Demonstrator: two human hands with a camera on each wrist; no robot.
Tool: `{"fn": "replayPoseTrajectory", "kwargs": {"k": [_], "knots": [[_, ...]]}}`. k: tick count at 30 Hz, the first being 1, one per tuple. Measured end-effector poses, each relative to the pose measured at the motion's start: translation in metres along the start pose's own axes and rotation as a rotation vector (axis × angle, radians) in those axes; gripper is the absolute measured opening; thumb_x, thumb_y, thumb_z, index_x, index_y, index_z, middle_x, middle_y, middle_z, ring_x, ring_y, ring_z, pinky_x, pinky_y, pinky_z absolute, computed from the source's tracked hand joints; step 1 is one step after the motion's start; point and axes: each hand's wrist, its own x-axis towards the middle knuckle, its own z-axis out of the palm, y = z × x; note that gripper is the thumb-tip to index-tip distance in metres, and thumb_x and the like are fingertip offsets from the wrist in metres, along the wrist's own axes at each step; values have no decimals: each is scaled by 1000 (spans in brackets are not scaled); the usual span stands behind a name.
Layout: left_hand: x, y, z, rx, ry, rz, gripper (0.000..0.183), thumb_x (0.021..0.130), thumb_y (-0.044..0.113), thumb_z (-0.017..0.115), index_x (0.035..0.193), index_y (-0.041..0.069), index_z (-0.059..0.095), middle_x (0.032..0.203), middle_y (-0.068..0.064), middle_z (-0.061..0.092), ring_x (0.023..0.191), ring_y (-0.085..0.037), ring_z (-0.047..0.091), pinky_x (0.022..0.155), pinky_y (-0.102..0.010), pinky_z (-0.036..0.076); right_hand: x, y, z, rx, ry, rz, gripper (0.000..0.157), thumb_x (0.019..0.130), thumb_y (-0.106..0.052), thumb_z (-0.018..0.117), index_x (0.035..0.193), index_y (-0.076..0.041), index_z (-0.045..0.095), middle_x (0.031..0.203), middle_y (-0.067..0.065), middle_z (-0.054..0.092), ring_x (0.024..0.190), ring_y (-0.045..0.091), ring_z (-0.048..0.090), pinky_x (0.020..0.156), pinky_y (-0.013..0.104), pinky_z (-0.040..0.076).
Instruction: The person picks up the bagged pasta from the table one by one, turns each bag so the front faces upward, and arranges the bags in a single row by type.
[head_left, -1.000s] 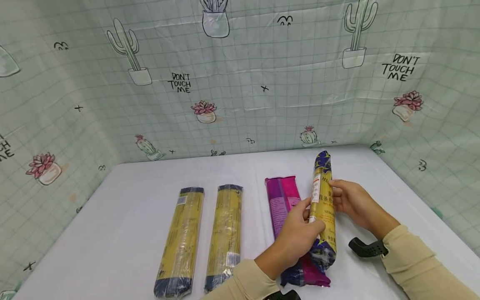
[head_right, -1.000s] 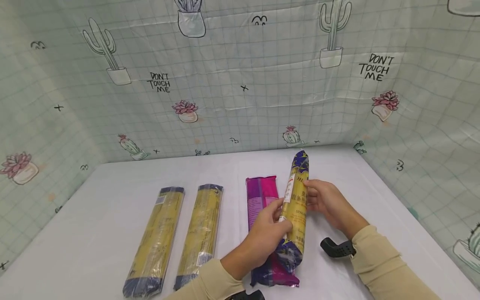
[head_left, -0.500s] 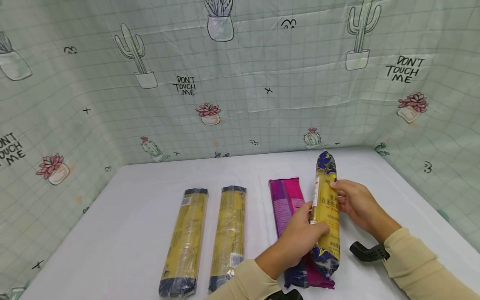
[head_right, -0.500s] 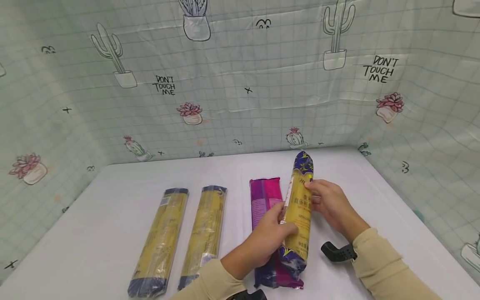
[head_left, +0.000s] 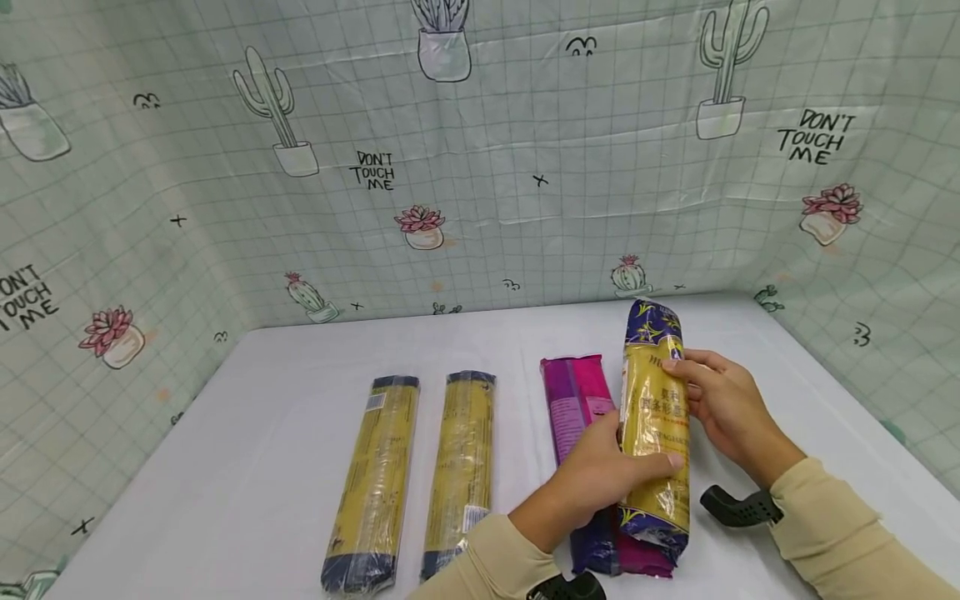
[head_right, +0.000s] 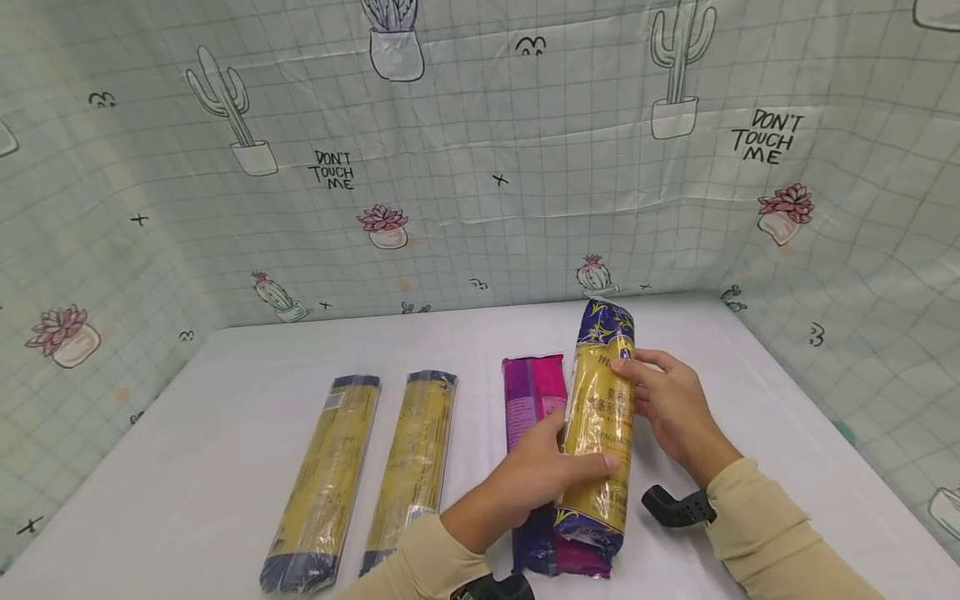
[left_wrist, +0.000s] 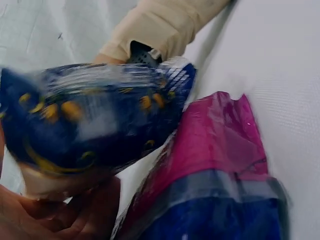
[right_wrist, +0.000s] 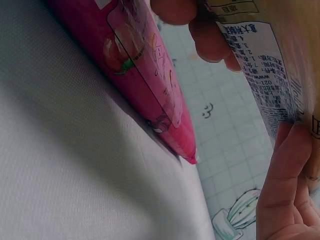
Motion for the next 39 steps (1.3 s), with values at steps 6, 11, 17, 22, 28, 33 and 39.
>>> {"fn": "replayPoseTrajectory", "kwargs": {"k": [6, 11, 17, 22, 28, 33, 39], "knots": [[1, 1, -1, 52, 68, 39, 40, 78, 14, 85, 110, 16, 61, 81, 2, 68, 66, -14, 68, 61, -28, 56, 3, -4, 4, -40, 22, -22, 39, 96, -19, 70, 123, -4, 46, 101, -1, 67, 86, 12, 70, 73, 26, 58], [3, 2, 1, 92, 116, 14, 39, 78, 12, 86, 107, 15, 61, 80, 2, 66, 64, -14, 67, 60, -29, 57, 5, -6, 5, -49, 28, -24, 39, 96, -19, 71, 123, -5, 46, 100, -2, 68, 85, 11, 69, 71, 26, 58], [3, 3, 4, 105, 122, 1, 34, 80, 10, 85, 105, 13, 62, 79, 2, 66, 65, -14, 67, 60, -30, 57, 4, -7, 4, -73, 20, -11, 41, 96, -21, 71, 124, -5, 45, 99, -3, 68, 86, 10, 68, 71, 25, 57], [4, 2, 6, 72, 111, -4, 32, 84, 8, 81, 109, 13, 63, 81, 1, 67, 67, -15, 69, 62, -32, 59, 2, -7, 2, -77, -9, -14, 39, 98, -23, 68, 125, -7, 46, 101, -3, 68, 87, 9, 67, 72, 24, 57], [6, 1, 3, -46, 114, 27, 30, 86, 6, 78, 112, 13, 65, 85, -1, 69, 72, -20, 71, 67, -36, 60, 0, -6, 0, -45, -88, -61, 33, 103, -21, 59, 131, -9, 45, 107, -2, 66, 91, 10, 65, 74, 25, 56], [6, 0, 0, -149, 135, 34, 28, 87, 3, 75, 112, 10, 65, 88, -5, 70, 76, -25, 72, 71, -40, 60, 0, -3, -1, -68, -163, -41, 37, 105, -21, 53, 138, -11, 40, 112, -2, 64, 93, 11, 66, 74, 26, 56], [6, -2, -3, -191, 135, 18, 27, 89, 7, 74, 114, 9, 64, 90, -7, 70, 79, -27, 72, 74, -41, 59, -2, -1, 0, -160, -255, 19, 64, 107, -25, 47, 158, -3, 14, 117, -1, 62, 95, 16, 68, 76, 29, 57]]}}
